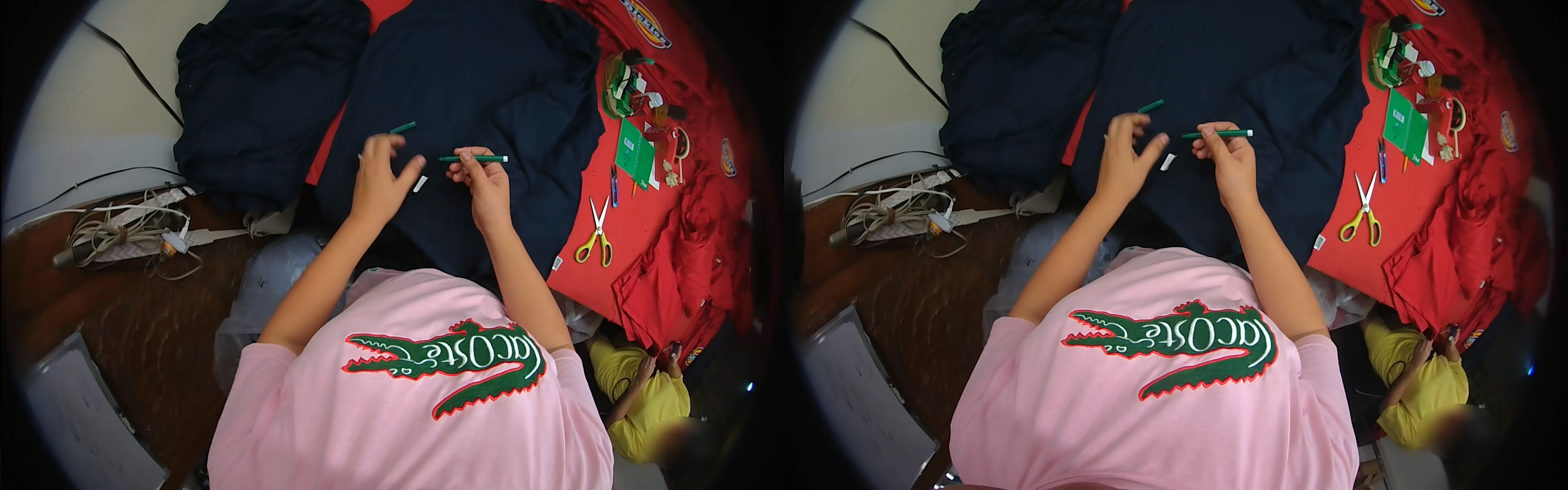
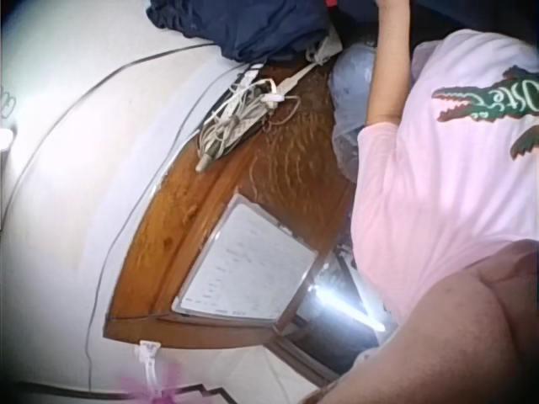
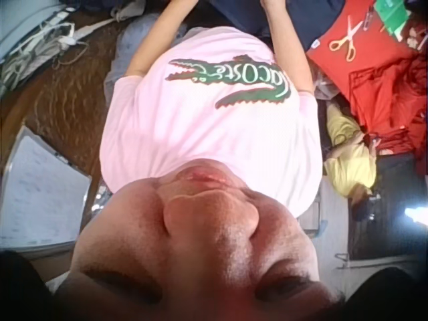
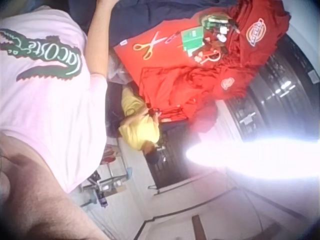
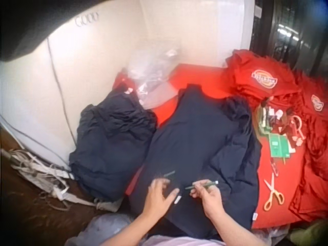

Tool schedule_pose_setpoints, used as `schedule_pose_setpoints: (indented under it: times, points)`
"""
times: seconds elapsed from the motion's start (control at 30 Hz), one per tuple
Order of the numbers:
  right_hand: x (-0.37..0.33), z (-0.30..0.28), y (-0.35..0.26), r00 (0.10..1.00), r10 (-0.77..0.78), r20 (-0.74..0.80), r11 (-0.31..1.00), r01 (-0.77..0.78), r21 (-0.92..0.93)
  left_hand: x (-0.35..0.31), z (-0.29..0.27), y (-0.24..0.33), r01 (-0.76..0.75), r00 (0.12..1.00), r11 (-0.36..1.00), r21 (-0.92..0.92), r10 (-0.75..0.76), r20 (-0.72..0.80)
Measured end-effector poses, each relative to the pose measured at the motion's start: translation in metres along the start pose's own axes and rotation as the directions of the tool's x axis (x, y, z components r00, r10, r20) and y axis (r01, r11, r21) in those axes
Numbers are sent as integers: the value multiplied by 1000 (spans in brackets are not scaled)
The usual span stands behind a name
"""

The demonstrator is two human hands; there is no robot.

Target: The person writes on a card, attaches the card to a red shirt using a plastic fastener, then picks up a dark blue shirt and uses a green pen to mark small white labels on it.

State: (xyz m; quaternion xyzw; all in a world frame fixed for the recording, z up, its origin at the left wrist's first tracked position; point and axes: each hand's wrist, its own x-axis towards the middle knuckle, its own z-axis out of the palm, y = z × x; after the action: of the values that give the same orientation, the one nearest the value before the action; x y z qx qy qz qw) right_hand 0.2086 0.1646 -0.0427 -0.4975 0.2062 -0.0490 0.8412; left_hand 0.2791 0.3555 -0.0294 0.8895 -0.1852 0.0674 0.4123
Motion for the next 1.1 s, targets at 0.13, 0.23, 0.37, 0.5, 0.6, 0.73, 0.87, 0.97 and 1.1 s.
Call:
schedule_pose_setpoints:
  times: [0.13, 0.23, 0.37, 0.5, 0.6, 0.73, 0.87, 0.97, 1.1]
  points:
    - [-2, 7, 8, 997, -67, 49, 973, 76, -220, -41, 15, -15, 515, 824, 816, -263, -386, 415]
    - [-8, 12, 13, 990, -78, 118, 926, 116, -359, -43, 21, -26, 681, 729, 581, -445, -481, 487]
    - [-7, 15, 16, 974, -123, 192, 804, 211, -556, -41, 17, -30, 731, 681, 423, -535, -489, 545]
    - [-8, 24, 7, 956, -151, 253, 701, 284, -654, -43, 17, -32, 725, 688, 417, -548, -479, 546]
    - [-7, 22, 13, 948, -173, 267, 654, 313, -689, -46, 18, -31, 705, 709, 461, -539, -464, 531]
    - [-13, 16, 5, 996, -67, 57, 927, 83, -366, -45, 17, -32, 683, 728, 532, -501, -447, 519]
    - [-32, -49, -57, 948, -250, -198, 960, 216, -177, -50, 9, -8, 317, 946, 890, -327, -272, 176]
    - [-69, -133, -90, 847, -417, -330, 865, 259, -431, -55, -1, 32, -53, 971, 991, -123, 80, 224]
    - [-129, -212, -80, 801, -449, -395, 770, 123, -626, -77, 17, 78, -163, 797, 972, -171, 231, 557]
